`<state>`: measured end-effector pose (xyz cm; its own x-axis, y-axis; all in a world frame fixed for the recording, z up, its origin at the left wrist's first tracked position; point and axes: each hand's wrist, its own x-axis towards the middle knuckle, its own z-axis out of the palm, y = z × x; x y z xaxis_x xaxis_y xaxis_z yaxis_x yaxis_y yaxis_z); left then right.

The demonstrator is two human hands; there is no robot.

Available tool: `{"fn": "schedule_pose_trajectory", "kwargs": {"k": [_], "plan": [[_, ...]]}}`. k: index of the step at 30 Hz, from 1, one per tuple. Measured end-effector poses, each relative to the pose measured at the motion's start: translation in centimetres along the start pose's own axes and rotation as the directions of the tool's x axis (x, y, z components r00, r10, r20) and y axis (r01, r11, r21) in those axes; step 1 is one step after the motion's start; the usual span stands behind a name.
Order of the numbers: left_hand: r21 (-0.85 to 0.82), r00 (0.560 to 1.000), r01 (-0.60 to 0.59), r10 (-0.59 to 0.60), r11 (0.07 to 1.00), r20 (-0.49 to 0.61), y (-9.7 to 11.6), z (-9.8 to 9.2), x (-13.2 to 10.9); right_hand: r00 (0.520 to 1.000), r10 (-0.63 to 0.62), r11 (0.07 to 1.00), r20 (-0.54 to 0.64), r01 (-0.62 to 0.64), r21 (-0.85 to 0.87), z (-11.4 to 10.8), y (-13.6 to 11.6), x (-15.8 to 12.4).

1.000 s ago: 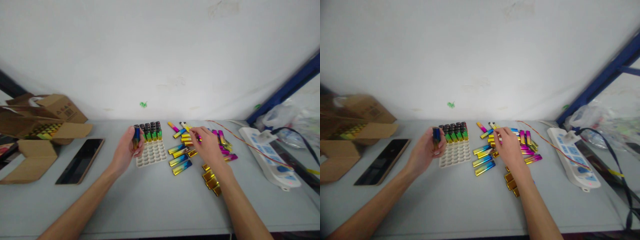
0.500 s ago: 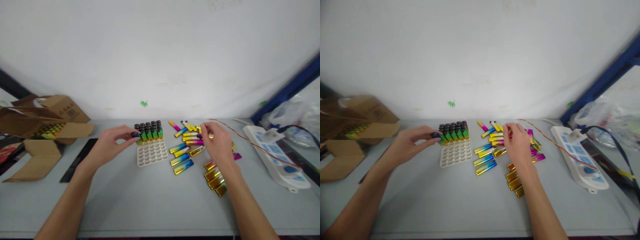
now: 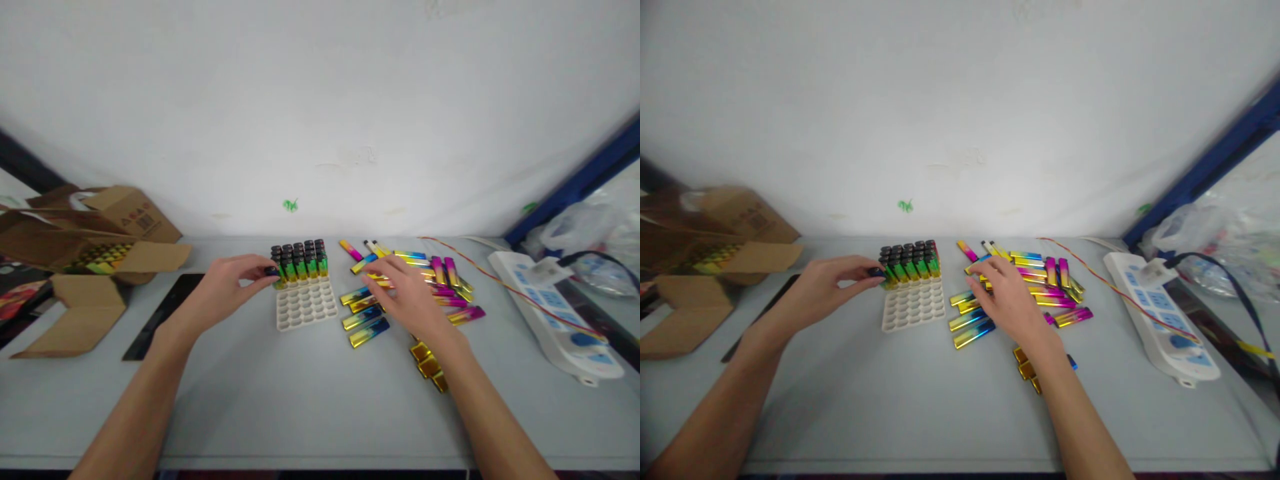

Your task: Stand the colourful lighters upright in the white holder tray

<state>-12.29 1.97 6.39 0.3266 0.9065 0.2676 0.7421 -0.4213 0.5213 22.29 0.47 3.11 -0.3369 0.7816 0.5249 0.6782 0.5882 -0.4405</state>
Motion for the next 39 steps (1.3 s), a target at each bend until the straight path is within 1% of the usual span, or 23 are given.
{"fn": "schedule_pose_trajectory", "kwargs": {"k": [2,4,7,11,15,18,20,21,22,23,25,26,27,28,30,32,34,37,39], "plan": [[-0.016,1.0,-0.007,0.007,1.0,-0.028,0.1,0.2,0.1,0.991,-0.08,0.996,0.108,0.075,0.051,0.8,-1.0,-0.2],[-0.035,1.0,-0.003,0.002,0.999,-0.026,0.2,0.4,0.1,0.969,-0.152,0.986,0.193,0.134,0.102,1.6,-1.9,-0.5],[-0.06,1.0,0.018,-0.018,0.998,0.003,0.2,0.7,0.1,0.94,-0.21,0.975,0.269,0.18,0.133,2.7,-2.7,-0.9],[-0.041,0.998,0.038,-0.036,0.998,0.045,-0.4,0.9,0.2,0.931,-0.217,0.976,0.295,0.195,0.102,3.4,-2.9,-1.2],[0.006,1.0,-0.005,0.004,1.0,0.02,-0.7,1.5,0.2,0.935,-0.193,0.981,0.297,0.179,0.075,3.5,-2.9,-1.0],[0.054,0.999,-0.014,0.012,0.998,0.042,-0.6,1.6,0.1,0.941,-0.179,0.984,0.288,0.168,0.063,3.5,-2.8,-0.9],[0.093,0.998,0.0,-0.006,0.996,0.062,-0.2,1.2,0.1,0.944,-0.183,0.983,0.273,0.171,0.067,3.5,-2.7,-0.9],[0.116,0.999,0.007,-0.012,0.993,0.043,0.2,0.9,0.1,0.946,-0.19,0.982,0.263,0.177,0.072,3.4,-2.7,-0.9],[0.14,1.0,0.008,-0.008,0.99,-0.005,0.6,0.5,0.2,0.947,-0.198,0.98,0.254,0.184,0.079,3.4,-2.8,-0.9],[0.16,0.997,0.007,0.006,0.987,-0.08,1.2,0.2,0.4,0.948,-0.204,0.978,0.245,0.189,0.083,3.4,-3.0,-0.9],[0.17,0.969,-0.01,0.052,0.985,-0.24,2.7,-0.2,1.2,0.946,-0.216,0.976,0.241,0.202,0.083,3.5,-3.6,-0.8],[0.164,0.954,-0.026,0.073,0.986,-0.289,3.5,-0.1,1.9,0.941,-0.223,0.975,0.254,0.209,0.079,3.6,-4.0,-0.8],[0.148,0.954,-0.058,0.098,0.987,-0.284,4.4,0.2,2.8,0.932,-0.234,0.972,0.277,0.221,0.075,3.7,-4.4,-0.8],[0.124,0.966,-0.108,0.134,0.986,-0.223,5.3,0.7,3.8,0.918,-0.249,0.969,0.308,0.239,0.07,3.8,-4.7,-0.8],[0.104,0.976,-0.205,0.211,0.973,-0.053,6.8,2.5,6.3,0.878,-0.28,0.958,0.389,0.28,0.06,3.9,-5.4,-0.8],[0.118,0.956,-0.283,0.27,0.952,0.119,7.8,4.8,9.1,0.841,-0.292,0.95,0.455,0.309,0.039,3.9,-5.7,-1.0],[0.187,0.908,-0.349,0.282,0.918,0.31,8.4,7.2,11.6,0.821,-0.283,0.947,0.497,0.32,0.011,3.9,-5.8,-1.1],[0.214,0.871,-0.398,0.294,0.892,0.394,8.6,10.2,14.3,0.802,-0.273,0.943,0.532,0.333,-0.018,3.9,-5.7,-1.3],[0.219,0.846,-0.425,0.3,0.878,0.44,8.5,11.5,15.4,0.792,-0.276,0.937,0.544,0.348,-0.031,3.9,-5.8,-1.3]]}}
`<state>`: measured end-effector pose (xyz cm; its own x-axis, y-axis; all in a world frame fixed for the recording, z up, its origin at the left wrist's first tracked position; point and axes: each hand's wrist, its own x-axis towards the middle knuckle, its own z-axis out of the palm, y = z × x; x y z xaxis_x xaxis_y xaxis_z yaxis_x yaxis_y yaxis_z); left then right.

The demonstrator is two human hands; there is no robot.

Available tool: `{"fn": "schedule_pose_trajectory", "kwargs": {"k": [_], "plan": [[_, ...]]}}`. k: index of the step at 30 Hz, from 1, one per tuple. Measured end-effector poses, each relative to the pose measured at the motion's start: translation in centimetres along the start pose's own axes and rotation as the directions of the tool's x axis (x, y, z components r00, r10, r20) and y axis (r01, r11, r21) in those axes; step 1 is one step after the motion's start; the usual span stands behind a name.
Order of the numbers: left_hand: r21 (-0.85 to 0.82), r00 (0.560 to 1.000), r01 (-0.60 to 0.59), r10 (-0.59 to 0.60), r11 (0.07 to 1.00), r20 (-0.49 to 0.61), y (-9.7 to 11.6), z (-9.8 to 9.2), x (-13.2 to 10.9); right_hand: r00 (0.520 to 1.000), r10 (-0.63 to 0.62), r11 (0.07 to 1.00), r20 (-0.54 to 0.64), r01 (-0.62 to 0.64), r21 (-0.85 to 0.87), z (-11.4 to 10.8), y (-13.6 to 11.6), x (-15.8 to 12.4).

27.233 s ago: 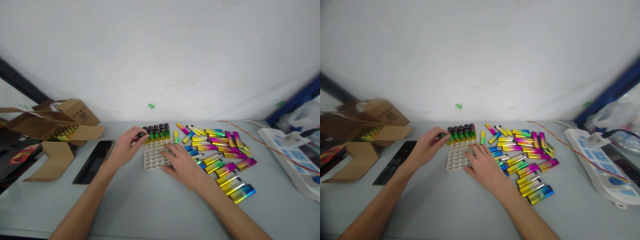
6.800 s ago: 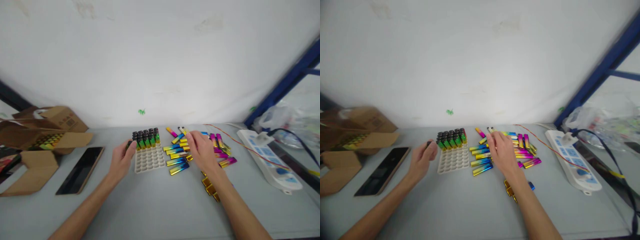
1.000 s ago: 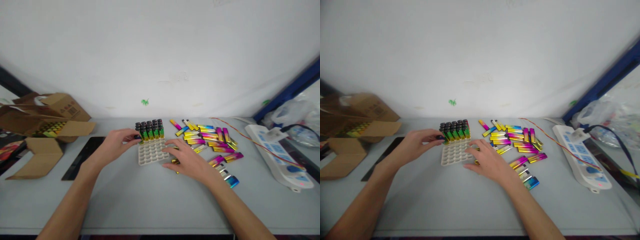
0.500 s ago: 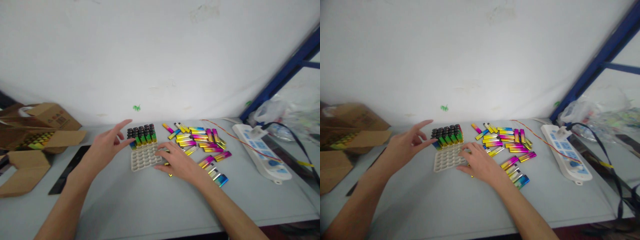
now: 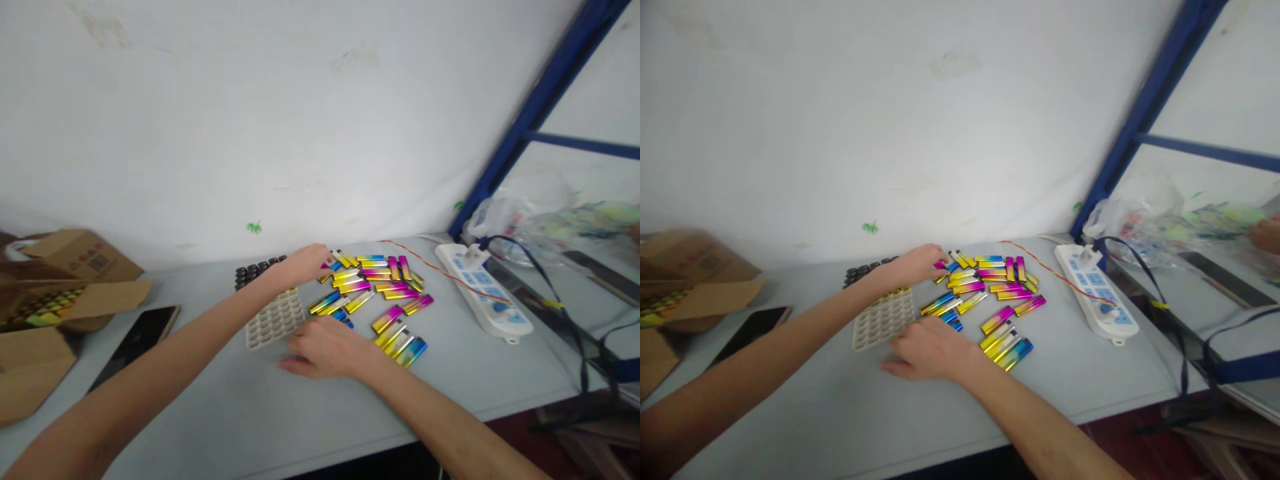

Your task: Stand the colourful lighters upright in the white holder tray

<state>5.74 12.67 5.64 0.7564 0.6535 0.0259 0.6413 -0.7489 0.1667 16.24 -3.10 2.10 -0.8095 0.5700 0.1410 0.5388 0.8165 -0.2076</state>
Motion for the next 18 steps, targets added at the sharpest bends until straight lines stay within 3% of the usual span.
{"fn": "schedule_pose_trajectory", "kwargs": {"k": [5,9,15,18], "plan": [[0.027,0.994,-0.026,0.023,0.999,0.104,-1.3,0.6,1.5,1.0,-0.015,0.999,-0.026,0.015,-0.033,0.0,-0.3,0.2],[0.019,0.992,-0.023,0.021,1.0,0.123,-1.8,0.6,1.4,0.999,-0.019,0.999,-0.042,0.017,-0.038,-0.3,-0.5,0.1],[0.013,0.989,0.014,-0.016,1.0,0.145,-0.9,0.3,1.0,0.997,-0.056,0.997,-0.061,0.054,-0.047,-0.8,-1.0,0.2],[0.03,0.993,0.052,-0.055,0.998,0.102,-0.1,-0.3,1.2,0.993,-0.096,0.994,-0.07,0.092,-0.054,-0.7,-1.2,0.4]]}}
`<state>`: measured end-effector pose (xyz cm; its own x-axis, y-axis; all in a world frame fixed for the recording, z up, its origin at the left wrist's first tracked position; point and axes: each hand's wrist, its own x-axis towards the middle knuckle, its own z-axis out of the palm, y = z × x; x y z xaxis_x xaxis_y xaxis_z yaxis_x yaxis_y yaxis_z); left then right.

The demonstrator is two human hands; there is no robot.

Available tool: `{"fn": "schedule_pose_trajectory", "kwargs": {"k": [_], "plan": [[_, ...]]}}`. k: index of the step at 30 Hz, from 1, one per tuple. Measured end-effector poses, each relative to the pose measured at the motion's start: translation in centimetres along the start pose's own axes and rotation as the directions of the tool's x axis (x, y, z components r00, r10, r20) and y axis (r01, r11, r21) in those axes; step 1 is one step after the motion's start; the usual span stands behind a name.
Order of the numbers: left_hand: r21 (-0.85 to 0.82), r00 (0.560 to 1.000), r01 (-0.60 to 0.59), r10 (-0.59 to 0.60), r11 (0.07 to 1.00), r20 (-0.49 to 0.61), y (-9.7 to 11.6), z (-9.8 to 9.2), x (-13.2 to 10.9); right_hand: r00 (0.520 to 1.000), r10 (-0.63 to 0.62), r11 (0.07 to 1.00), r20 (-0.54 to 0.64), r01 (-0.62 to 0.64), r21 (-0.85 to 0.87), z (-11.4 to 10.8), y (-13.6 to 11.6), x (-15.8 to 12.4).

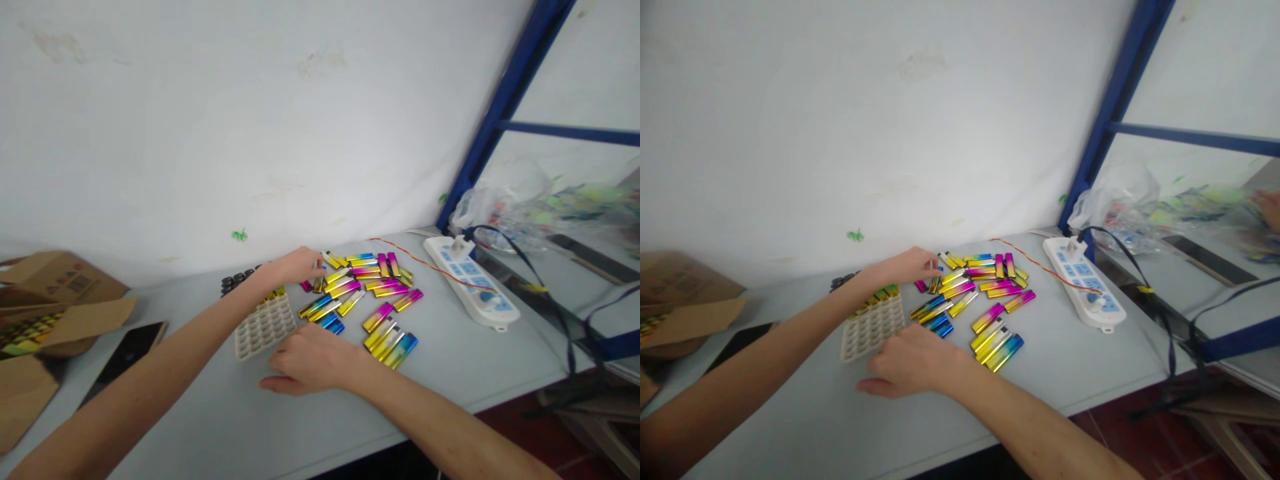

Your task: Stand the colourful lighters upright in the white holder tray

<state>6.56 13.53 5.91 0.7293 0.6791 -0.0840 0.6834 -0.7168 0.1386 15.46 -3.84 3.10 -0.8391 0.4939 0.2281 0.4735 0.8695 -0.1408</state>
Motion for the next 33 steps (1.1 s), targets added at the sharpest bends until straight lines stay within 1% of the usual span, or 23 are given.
{"fn": "schedule_pose_trajectory", "kwargs": {"k": [3,6,9,12,15,21,25,27,29,31,33], "plan": [[0.009,0.997,0.016,-0.016,1.0,-0.08,1.6,-0.4,1.2,0.999,-0.028,1.0,0.025,0.028,-0.007,0.3,-0.3,0.2],[-0.012,0.995,-0.08,0.079,0.997,-0.067,3.8,-0.1,3.8,0.996,-0.036,0.999,0.076,0.037,-0.005,0.9,-0.7,0.4],[-0.015,0.986,-0.162,0.161,0.987,-0.054,5.5,0.4,6.6,0.996,-0.052,0.999,0.077,0.053,-0.006,1.4,-1.0,0.5],[-0.022,0.974,-0.227,0.227,0.974,-0.024,6.3,0.8,8.3,0.995,-0.061,0.998,0.073,0.062,-0.015,1.7,-1.2,0.5],[-0.032,0.963,-0.268,0.267,0.963,-0.033,6.3,1.3,8.4,0.995,-0.054,0.999,0.09,0.054,-0.001,1.5,-1.3,0.6],[-0.09,0.97,-0.244,0.244,0.966,-0.011,5.9,2.3,7.0,0.981,-0.05,0.998,0.185,0.043,0.041,1.3,-1.9,0.8],[-0.106,0.976,-0.218,0.216,0.97,-0.031,5.7,1.5,5.4,0.965,-0.064,0.996,0.254,0.048,0.069,1.3,-2.4,0.9],[-0.1,0.979,-0.202,0.198,0.974,-0.052,5.5,0.8,3.9,0.958,-0.083,0.995,0.275,0.063,0.081,1.3,-2.6,1.0],[-0.088,0.983,-0.183,0.179,0.979,-0.05,4.9,0.1,1.7,0.953,-0.104,0.992,0.284,0.081,0.093,1.5,-3.0,1.1],[-0.068,0.989,-0.146,0.145,0.987,-0.014,4.1,-0.3,-0.8,0.946,-0.138,0.987,0.292,0.108,0.116,1.6,-3.6,1.3],[-0.047,0.994,-0.109,0.109,0.993,0.011,3.5,-0.2,-3.4,0.923,-0.199,0.976,0.329,0.156,0.153,1.5,-4.5,1.7]]}}
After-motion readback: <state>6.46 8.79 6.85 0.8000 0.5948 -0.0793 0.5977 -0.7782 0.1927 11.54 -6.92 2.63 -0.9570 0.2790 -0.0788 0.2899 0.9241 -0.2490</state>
